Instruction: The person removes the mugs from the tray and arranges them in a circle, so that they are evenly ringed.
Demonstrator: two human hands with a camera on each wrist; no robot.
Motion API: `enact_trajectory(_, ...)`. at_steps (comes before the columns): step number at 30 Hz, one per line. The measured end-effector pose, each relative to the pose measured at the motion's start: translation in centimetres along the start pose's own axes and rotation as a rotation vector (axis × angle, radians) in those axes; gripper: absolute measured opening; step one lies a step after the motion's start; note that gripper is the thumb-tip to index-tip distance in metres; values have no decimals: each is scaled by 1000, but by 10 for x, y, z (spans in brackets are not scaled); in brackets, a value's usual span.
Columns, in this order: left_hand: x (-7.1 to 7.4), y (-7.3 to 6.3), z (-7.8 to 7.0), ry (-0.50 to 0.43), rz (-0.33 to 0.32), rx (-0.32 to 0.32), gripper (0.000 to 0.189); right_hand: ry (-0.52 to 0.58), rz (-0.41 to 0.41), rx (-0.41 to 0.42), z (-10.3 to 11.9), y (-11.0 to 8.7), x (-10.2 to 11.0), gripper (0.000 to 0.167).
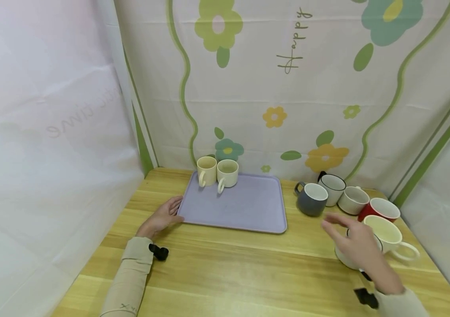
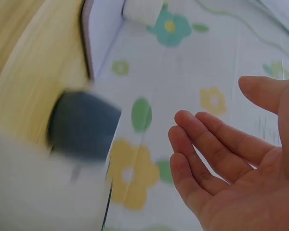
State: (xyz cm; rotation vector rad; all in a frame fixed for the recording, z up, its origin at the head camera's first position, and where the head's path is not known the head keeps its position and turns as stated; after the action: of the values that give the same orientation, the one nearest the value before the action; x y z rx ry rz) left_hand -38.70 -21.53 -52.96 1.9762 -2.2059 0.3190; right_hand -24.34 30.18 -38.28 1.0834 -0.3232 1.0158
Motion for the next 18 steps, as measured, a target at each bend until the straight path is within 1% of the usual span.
enact_trajectory(2,0,-1,0,-1,2,0,88,48,36,46,20,11,-27,35)
enact_trajectory(5,1,-2,-1,-4,0,-1,87,129,107,85,50,25,-71,40)
enact_trajectory(9,2,-1,-1,-5,4,-8,87,233,201,95,89,44,-129,45)
enact_trajectory(12,2,0,0,-6,8,-12,87,306,268,46,110,58,-174,47)
enact_trajectory(14,2,0,0,-8,10,-16,88,346,283,16,121,67,-202,46)
enact_trajectory(16,2,1,0,-9,11,-17,88,378,302,-42,128,74,-229,48)
enact_trajectory(18,3,0,0,-6,8,-16,88,405,304,-97,131,80,-254,50)
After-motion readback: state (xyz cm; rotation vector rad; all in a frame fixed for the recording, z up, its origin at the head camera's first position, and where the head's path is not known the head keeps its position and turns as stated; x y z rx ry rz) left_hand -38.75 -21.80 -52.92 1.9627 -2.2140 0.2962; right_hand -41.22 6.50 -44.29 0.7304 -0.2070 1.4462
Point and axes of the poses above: each hand's wrist, its own y-axis towards the middle knuckle, its own x-axis out of the back of the hand, z = x × y, the point moved 9 cm from there along y, towards the middle knuckle, and after that the axes turned 15 degrees about -z, right-handed, at the moved point
